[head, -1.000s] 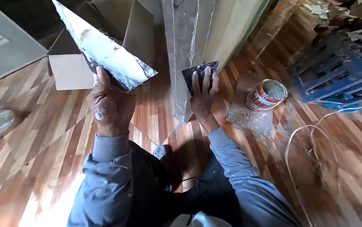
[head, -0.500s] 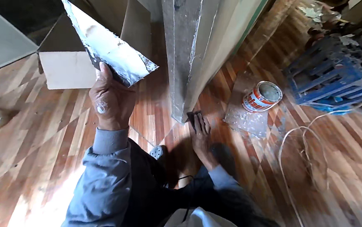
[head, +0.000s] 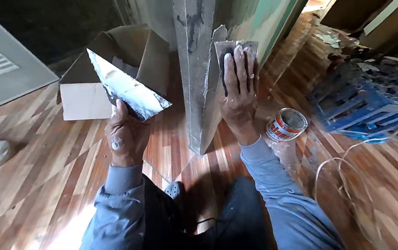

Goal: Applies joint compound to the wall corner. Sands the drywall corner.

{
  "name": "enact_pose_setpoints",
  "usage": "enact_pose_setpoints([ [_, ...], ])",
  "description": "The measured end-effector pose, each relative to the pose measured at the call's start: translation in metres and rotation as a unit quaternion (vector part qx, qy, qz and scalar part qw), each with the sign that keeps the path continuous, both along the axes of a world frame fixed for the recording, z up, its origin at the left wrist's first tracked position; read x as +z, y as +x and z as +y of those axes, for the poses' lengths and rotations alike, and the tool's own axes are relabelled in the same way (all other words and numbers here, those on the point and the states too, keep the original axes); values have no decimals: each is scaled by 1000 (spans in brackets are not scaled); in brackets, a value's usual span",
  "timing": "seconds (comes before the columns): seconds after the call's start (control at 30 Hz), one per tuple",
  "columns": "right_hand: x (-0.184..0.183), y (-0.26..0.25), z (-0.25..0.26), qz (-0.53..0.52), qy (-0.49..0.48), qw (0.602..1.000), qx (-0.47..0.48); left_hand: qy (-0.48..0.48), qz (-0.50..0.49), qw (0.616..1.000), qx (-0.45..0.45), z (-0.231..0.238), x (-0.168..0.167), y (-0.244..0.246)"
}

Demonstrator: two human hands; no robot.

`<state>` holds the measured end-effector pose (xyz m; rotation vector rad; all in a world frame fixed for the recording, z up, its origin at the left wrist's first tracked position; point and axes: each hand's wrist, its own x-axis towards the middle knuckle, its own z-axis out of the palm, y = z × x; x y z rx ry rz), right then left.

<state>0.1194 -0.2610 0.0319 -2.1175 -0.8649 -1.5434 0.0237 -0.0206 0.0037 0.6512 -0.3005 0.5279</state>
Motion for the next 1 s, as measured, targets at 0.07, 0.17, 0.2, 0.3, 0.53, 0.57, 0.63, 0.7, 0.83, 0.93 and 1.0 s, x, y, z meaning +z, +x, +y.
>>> enact_pose_setpoints([
  [0.07,3,-5,0,5,-48,999,8,-5,9,1000,8,2,0,-2],
  [0.17,-5,-4,1,19,-80,997,7,-3,12,1000,12,5,-1,-6],
  [0.2,-11,-2,3,21,-75,997,3,1,8,1000,13,6,-1,-7],
  [0.3,-33,6,7,17,-49,999,-8,2,0,1000,17,11,-3,-8],
  [0.53,-75,0,4,47,-51,998,-9,20,13,999,24,12,-7,-3],
  [0.57,-82,-1,3,52,-55,997,-9,18,10,1000,22,11,-7,-2],
  [0.63,-96,-1,1,49,-59,997,-12,25,6,999,19,9,-7,-1],
  [0.7,-115,2,2,35,-45,998,-8,27,7,999,18,8,-7,-1],
  [0.83,-169,-12,-2,86,-58,994,-28,34,8,999,15,8,-7,-3],
  [0.93,-235,-51,-20,217,-135,966,-47,54,12,998,21,9,-5,-6],
  [1.0,-278,-85,-38,313,-150,937,-43,77,16,996,37,12,-2,-8],
])
